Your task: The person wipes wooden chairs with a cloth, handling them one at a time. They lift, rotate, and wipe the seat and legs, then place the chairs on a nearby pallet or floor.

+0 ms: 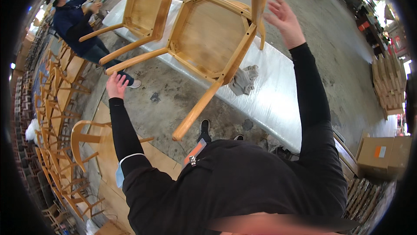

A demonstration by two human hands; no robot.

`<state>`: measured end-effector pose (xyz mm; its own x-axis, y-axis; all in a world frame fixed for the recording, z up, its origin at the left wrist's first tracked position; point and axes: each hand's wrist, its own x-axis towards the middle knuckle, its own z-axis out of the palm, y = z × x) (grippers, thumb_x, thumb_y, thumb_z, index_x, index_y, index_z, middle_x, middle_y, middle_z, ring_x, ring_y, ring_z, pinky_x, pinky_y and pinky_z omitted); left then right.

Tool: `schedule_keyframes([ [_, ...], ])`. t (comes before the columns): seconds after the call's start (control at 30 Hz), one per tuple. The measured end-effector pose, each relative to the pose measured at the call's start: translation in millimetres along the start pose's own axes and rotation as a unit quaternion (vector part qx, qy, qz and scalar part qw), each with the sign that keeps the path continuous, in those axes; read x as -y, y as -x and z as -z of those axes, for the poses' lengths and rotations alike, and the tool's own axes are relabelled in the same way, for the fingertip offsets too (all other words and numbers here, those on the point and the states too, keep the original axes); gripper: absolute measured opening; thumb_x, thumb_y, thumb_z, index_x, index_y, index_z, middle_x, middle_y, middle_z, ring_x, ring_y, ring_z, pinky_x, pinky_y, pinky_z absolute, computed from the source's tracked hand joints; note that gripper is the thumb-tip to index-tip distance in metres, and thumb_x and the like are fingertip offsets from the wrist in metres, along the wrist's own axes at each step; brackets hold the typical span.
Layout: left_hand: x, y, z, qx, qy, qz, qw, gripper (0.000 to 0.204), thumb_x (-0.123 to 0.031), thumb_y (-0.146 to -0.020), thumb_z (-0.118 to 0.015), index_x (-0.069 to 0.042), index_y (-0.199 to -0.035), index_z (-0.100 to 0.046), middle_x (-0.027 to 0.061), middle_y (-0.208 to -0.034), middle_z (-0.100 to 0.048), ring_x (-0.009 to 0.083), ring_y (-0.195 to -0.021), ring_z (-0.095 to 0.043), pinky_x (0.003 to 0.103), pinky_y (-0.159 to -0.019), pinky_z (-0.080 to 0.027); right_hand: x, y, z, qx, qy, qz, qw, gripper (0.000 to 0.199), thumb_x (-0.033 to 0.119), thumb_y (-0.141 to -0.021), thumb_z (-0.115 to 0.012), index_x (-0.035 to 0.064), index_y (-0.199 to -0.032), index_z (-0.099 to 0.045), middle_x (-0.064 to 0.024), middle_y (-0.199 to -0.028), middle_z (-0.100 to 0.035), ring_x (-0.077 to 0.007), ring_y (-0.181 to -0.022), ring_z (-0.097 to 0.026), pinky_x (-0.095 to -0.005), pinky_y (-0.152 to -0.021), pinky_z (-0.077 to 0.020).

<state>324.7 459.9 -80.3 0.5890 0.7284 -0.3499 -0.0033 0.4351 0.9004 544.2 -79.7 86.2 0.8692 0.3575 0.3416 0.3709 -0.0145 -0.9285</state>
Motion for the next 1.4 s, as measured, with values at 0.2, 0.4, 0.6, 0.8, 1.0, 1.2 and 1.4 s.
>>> schedule_keyframes([
  [0.2, -11.7, -51.1, 6.2, 0.023, 0.076, 0.05, 0.996, 0.046, -0.033, -0.087, -0.068, -0.008, -0.121, -0.049, 0.0133, -0.12, -0.055, 0.0314, -0.114, -0.054, 0.049, -0.094, -0.047, -11.9, -21.7, -19.2, 0.076, 0.099, 0.033, 0.992, 0.052, 0.005, -0.087, -0.062, 0.0065, -0.137, -0.045, -0.008, -0.139, -0.049, -0.0187, -0.131, -0.043, -0.0384, -0.115, -0.0272],
  [0.4, 5.3, -75.7, 2.2, 0.02, 0.085, 0.046, 0.995, 0.039, -0.036, -0.087, -0.068, -0.01, -0.113, -0.054, 0.009, -0.115, -0.06, 0.0273, -0.108, -0.056, 0.048, -0.093, -0.047, 15.0, -25.3, -28.7, 0.033, 0.093, 0.074, 0.992, 0.033, 0.006, -0.086, -0.066, 0.0039, -0.118, -0.058, -0.0067, -0.118, -0.061, -0.0159, -0.112, -0.055, -0.0329, -0.099, -0.0427],
  [0.6, 12.2, -85.8, -8.4, -0.01, 0.092, 0.018, 0.996, 0.041, -0.03, -0.084, -0.072, -0.011, -0.113, -0.052, 0.0112, -0.116, -0.062, 0.0215, -0.105, -0.058, 0.045, -0.087, -0.049, 25.7, -35.0, -62.6, -0.088, 0.104, 0.161, 0.977, 0.014, 0.013, -0.084, -0.074, 0.0056, -0.085, -0.062, 0.0019, -0.081, -0.063, -0.006, -0.074, -0.057, -0.0233, -0.067, -0.0466],
  [0.8, -12.0, -71.0, -42.3, -0.41, -0.307, -0.469, 0.719, 0.065, -0.017, -0.072, -0.08, 0.001, -0.124, -0.046, 0.0174, -0.121, -0.055, 0.0341, -0.108, -0.056, 0.044, -0.093, -0.045, 11.1, -40.1, -68.3, -0.158, 0.142, 0.159, 0.964, 0.018, 0.015, -0.083, -0.075, 0.0057, -0.079, -0.06, 0.0029, -0.072, -0.061, -0.0062, -0.067, -0.057, -0.0233, -0.063, -0.0473],
  [1.0, -32.8, -88.7, -93.6, -0.184, -0.565, -0.376, 0.712, 0.062, -0.045, -0.076, -0.067, -0.013, -0.127, -0.054, 0.0167, -0.124, -0.059, 0.0342, -0.114, -0.056, 0.05, -0.106, -0.03, 6.1, -39.0, -68.9, -0.193, 0.185, 0.144, 0.953, 0.022, 0.015, -0.083, -0.076, 0.0068, -0.076, -0.057, 0.002, -0.071, -0.06, -0.0076, -0.068, -0.058, -0.0246, -0.065, -0.0487],
  [1.2, -21.5, -92.6, -77.7, 0.103, -0.798, -0.116, 0.582, 0.057, -0.053, -0.078, -0.058, -0.012, -0.118, -0.062, 0.0134, -0.118, -0.065, 0.0329, -0.113, -0.059, 0.052, -0.1, -0.037, 4.6, -39.2, -71.6, -0.229, 0.16, 0.133, 0.951, 0.02, 0.012, -0.082, -0.074, 0.0059, -0.073, -0.057, 0.0036, -0.066, -0.057, -0.0053, -0.06, -0.054, -0.0258, -0.057, -0.0452],
  [1.4, -6.9, -61.9, -58.2, 0.122, -0.827, -0.291, 0.465, 0.053, -0.052, -0.08, -0.058, -0.014, -0.116, -0.064, 0.0096, -0.113, -0.066, 0.0301, -0.107, -0.061, 0.047, -0.093, -0.042, 9.9, -39.6, -76.1, -0.229, 0.145, 0.142, 0.952, 0.021, 0.013, -0.081, -0.074, 0.0049, -0.072, -0.058, 0.0028, -0.065, -0.057, -0.0065, -0.061, -0.054, -0.0271, -0.058, -0.0456],
])
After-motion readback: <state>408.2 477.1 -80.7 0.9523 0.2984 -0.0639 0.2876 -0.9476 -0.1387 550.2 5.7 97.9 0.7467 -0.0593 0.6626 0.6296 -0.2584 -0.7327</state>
